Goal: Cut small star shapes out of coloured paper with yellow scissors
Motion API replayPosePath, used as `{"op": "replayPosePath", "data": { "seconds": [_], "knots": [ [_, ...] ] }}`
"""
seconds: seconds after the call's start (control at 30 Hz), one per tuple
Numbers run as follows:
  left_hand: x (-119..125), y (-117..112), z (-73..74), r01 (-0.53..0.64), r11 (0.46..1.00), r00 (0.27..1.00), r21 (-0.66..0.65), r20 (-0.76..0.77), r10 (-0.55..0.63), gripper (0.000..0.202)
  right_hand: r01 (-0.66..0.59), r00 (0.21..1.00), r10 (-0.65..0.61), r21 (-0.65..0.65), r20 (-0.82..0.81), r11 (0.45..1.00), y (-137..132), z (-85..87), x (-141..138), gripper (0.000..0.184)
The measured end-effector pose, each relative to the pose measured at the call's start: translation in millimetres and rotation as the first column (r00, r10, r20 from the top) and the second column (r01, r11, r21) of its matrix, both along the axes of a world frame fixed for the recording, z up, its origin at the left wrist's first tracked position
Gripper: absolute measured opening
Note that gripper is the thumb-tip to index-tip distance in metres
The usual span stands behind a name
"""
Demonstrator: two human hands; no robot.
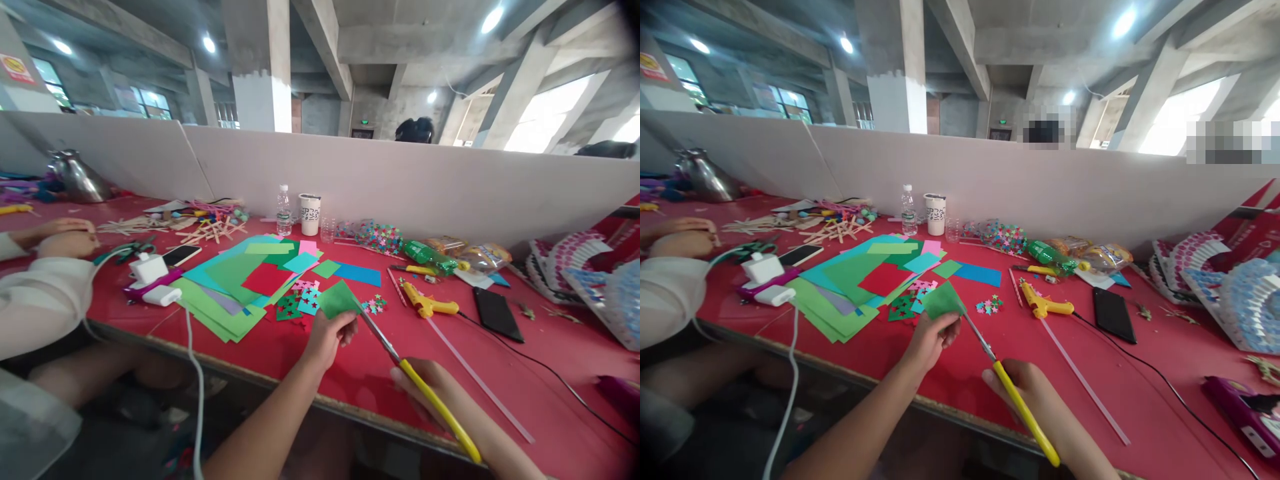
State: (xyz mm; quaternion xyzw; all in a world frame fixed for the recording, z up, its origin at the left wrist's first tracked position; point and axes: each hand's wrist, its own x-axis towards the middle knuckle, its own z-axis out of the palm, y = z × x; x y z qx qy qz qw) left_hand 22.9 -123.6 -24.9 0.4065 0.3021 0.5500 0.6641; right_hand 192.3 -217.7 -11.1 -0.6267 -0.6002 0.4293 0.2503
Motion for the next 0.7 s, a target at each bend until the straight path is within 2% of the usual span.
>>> {"op": "replayPosePath", "data": {
  "seconds": [0.27, 0.7],
  "knots": [
    [-1, -1, 2.5, 0.053, 0.999, 0.999, -0.003, 0.01, -0.053, 0.022, 0.021, 0.994, -0.031, -0.091, -0.108, 0.996, -6, 1.2, -3, 0.055],
    [-1, 7, 7.6, 0.082, 0.996, 0.995, -0.037, 0.054, -0.08, 0.018, 0.09, 0.985, -0.104, -0.102, -0.14, 0.991, -1, 4.2, -14, 0.056]
  ]
}}
